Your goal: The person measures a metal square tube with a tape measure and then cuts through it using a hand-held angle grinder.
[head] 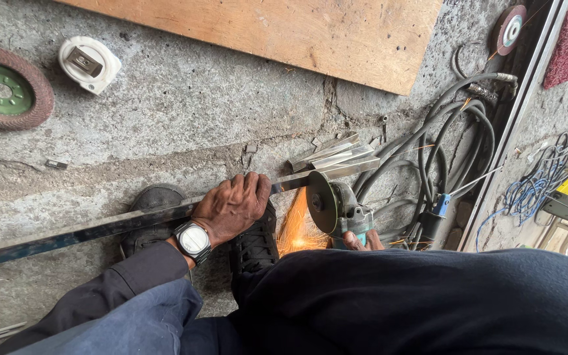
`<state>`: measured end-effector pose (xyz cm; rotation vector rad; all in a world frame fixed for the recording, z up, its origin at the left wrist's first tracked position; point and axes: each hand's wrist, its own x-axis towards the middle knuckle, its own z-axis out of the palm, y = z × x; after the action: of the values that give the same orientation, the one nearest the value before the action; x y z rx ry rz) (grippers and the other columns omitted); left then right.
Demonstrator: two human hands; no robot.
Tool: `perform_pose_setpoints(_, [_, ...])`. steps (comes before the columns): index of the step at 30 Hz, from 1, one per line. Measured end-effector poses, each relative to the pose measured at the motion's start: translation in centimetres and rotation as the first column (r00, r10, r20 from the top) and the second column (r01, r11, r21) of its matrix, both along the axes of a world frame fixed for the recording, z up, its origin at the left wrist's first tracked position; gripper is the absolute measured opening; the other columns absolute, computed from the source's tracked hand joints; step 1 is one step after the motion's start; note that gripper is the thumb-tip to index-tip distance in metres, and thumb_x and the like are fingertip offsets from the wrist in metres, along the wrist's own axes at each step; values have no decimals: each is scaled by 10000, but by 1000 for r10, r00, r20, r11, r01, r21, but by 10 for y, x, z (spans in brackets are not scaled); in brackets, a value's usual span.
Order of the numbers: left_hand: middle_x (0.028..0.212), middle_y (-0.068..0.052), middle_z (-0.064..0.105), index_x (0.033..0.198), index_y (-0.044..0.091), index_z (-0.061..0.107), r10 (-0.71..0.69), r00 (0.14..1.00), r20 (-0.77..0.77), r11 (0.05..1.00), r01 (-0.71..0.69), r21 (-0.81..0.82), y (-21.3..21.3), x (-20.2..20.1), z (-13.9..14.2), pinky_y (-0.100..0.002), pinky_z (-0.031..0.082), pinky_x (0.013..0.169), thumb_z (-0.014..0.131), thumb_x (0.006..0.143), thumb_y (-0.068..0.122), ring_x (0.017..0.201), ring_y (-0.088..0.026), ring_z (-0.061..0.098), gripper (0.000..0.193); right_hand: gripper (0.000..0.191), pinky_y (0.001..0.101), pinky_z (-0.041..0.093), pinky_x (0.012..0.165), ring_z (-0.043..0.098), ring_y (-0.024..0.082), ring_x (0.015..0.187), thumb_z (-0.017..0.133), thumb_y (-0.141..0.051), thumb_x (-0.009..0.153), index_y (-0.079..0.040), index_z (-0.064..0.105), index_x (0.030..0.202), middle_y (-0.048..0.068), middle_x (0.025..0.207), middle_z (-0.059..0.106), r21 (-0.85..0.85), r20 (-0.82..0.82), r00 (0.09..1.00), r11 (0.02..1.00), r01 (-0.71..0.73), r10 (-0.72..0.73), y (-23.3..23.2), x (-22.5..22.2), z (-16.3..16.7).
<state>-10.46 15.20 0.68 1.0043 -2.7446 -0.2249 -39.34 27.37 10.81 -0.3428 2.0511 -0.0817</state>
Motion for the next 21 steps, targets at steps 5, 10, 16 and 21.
perform_pose_setpoints(5, [717, 3, 449, 1035, -15, 605, -21, 999, 31, 999, 20, 39, 1, 1, 1, -196, 401, 391, 561, 972, 78, 610, -51, 485, 121, 819, 481, 583, 793, 692, 286, 930, 625, -711, 800, -15, 579, 1230, 152, 1001, 635, -2, -3, 1000, 1000, -4, 4, -2, 0, 0])
perform_pose_setpoints(10, [719, 0, 451, 1033, -11, 609, -2, 1000, 11, 1000, 2, 7, 1, 1, 0, -189, 396, 383, 566, 955, 86, 613, -47, 482, 131, 836, 484, 585, 794, 696, 288, 933, 626, -724, 794, -13, 582, 1231, 154, 1000, 636, -4, -4, 1000, 1000, -16, 16, -5, 0, -1])
perform_pose_setpoints(16, [728, 1, 455, 1037, -8, 613, -8, 1000, 22, 1000, 8, 16, 2, 2, -1, -187, 398, 390, 570, 944, 73, 624, -45, 490, 131, 857, 488, 588, 796, 699, 291, 936, 629, -739, 785, -9, 586, 1233, 156, 1000, 637, -4, -8, 1000, 1000, -28, 28, -8, -2, -3])
perform_pose_setpoints(21, [726, -1, 467, 1038, -16, 616, -13, 1000, 25, 999, 12, 38, 2, 2, -1, -191, 413, 394, 571, 960, 83, 619, -52, 505, 134, 875, 492, 590, 797, 703, 294, 939, 630, -752, 778, -7, 589, 1235, 157, 1000, 638, -7, -15, 999, 999, -41, 41, -10, -3, -5])
